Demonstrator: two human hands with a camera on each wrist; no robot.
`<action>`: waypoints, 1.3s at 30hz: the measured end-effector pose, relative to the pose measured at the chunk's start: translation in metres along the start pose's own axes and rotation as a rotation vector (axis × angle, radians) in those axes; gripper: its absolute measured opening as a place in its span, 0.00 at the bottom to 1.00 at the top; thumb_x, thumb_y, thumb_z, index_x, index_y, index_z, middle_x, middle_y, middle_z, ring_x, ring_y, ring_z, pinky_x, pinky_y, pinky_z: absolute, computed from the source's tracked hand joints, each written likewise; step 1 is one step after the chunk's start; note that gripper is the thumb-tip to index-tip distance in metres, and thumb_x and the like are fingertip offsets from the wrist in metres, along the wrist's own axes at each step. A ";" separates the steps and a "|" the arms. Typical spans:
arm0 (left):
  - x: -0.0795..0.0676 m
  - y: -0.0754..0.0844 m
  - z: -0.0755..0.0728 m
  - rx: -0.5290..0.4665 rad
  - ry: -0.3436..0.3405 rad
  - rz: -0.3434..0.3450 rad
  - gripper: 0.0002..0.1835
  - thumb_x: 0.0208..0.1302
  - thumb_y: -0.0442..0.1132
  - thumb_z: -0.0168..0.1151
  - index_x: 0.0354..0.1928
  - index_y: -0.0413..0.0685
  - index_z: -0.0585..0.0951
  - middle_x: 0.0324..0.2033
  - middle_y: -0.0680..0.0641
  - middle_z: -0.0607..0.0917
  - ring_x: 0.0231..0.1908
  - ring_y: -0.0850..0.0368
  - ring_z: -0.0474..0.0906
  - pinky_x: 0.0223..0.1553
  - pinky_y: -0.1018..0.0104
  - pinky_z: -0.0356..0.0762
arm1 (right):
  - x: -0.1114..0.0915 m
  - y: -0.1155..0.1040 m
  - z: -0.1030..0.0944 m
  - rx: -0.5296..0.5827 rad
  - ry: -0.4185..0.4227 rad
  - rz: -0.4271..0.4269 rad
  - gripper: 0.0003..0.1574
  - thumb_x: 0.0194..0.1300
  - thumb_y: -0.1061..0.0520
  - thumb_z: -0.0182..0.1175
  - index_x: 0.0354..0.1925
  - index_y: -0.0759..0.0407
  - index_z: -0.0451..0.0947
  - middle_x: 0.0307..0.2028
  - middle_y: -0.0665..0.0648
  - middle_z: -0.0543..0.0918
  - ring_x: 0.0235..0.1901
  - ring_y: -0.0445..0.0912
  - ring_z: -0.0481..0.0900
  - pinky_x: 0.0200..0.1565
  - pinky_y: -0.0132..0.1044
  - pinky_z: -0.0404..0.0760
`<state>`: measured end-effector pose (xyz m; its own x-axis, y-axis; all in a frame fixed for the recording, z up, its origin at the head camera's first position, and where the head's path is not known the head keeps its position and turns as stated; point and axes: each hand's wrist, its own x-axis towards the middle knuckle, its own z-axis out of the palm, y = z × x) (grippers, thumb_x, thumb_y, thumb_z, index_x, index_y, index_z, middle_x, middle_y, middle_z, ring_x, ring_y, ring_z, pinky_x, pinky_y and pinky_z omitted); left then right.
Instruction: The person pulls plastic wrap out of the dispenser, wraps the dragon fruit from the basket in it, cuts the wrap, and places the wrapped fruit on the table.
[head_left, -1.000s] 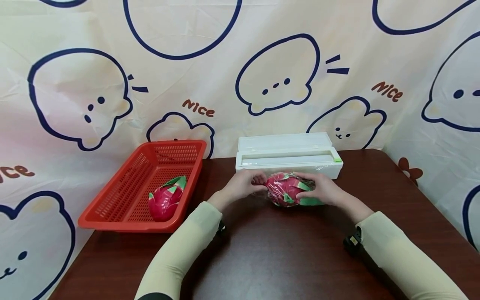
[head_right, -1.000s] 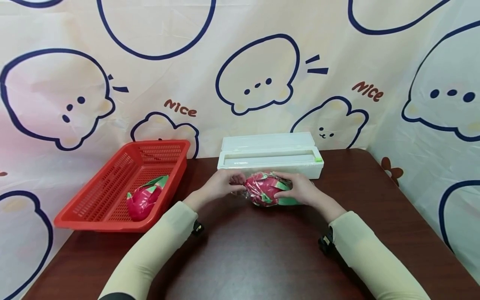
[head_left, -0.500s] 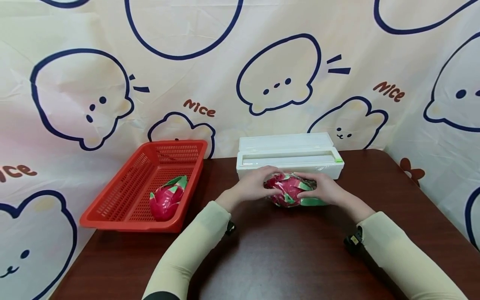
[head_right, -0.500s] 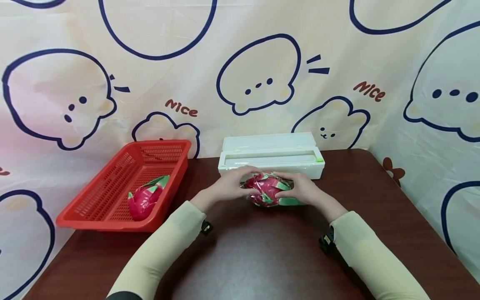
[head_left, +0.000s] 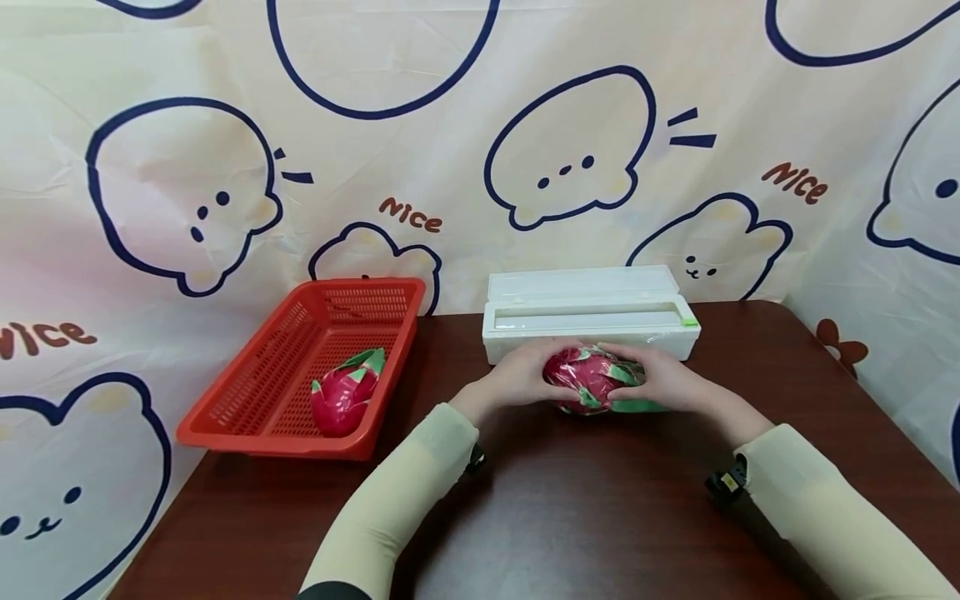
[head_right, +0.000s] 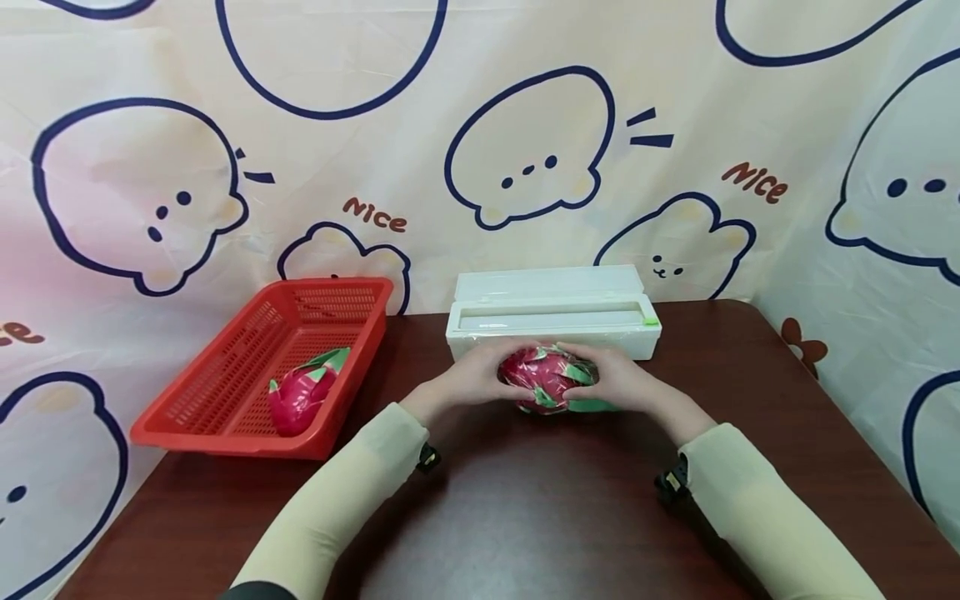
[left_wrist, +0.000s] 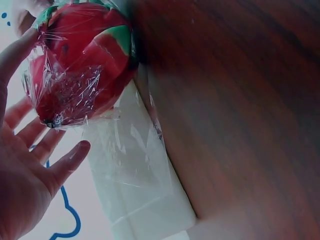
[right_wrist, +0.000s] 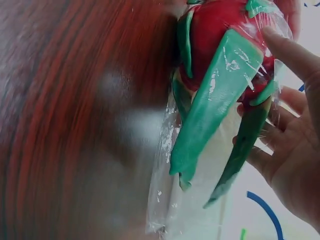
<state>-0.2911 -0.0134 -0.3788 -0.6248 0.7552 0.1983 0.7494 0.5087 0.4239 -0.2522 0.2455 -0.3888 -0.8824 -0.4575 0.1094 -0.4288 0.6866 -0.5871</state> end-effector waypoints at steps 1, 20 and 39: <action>0.000 0.001 0.000 0.001 -0.001 -0.007 0.40 0.53 0.58 0.72 0.67 0.61 0.68 0.60 0.53 0.74 0.59 0.57 0.68 0.59 0.61 0.68 | -0.002 -0.001 -0.002 0.000 -0.006 -0.001 0.51 0.57 0.44 0.70 0.72 0.56 0.60 0.63 0.67 0.70 0.59 0.60 0.69 0.56 0.61 0.70; -0.001 0.002 -0.001 -0.047 -0.013 -0.052 0.40 0.53 0.58 0.72 0.68 0.65 0.68 0.61 0.56 0.73 0.61 0.58 0.66 0.61 0.61 0.66 | -0.065 0.044 -0.043 -0.049 0.058 0.150 0.40 0.56 0.47 0.72 0.61 0.63 0.71 0.51 0.64 0.79 0.47 0.56 0.78 0.45 0.53 0.80; 0.000 0.001 0.000 -0.059 -0.007 -0.027 0.38 0.54 0.56 0.72 0.67 0.63 0.69 0.60 0.55 0.74 0.59 0.60 0.68 0.60 0.63 0.67 | -0.053 0.055 -0.033 -0.180 0.105 0.083 0.08 0.60 0.68 0.65 0.32 0.54 0.81 0.29 0.48 0.80 0.30 0.45 0.74 0.34 0.41 0.77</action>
<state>-0.2901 -0.0132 -0.3784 -0.6430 0.7443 0.1804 0.7180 0.5039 0.4801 -0.2352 0.3260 -0.4007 -0.9273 -0.3405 0.1555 -0.3734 0.8135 -0.4458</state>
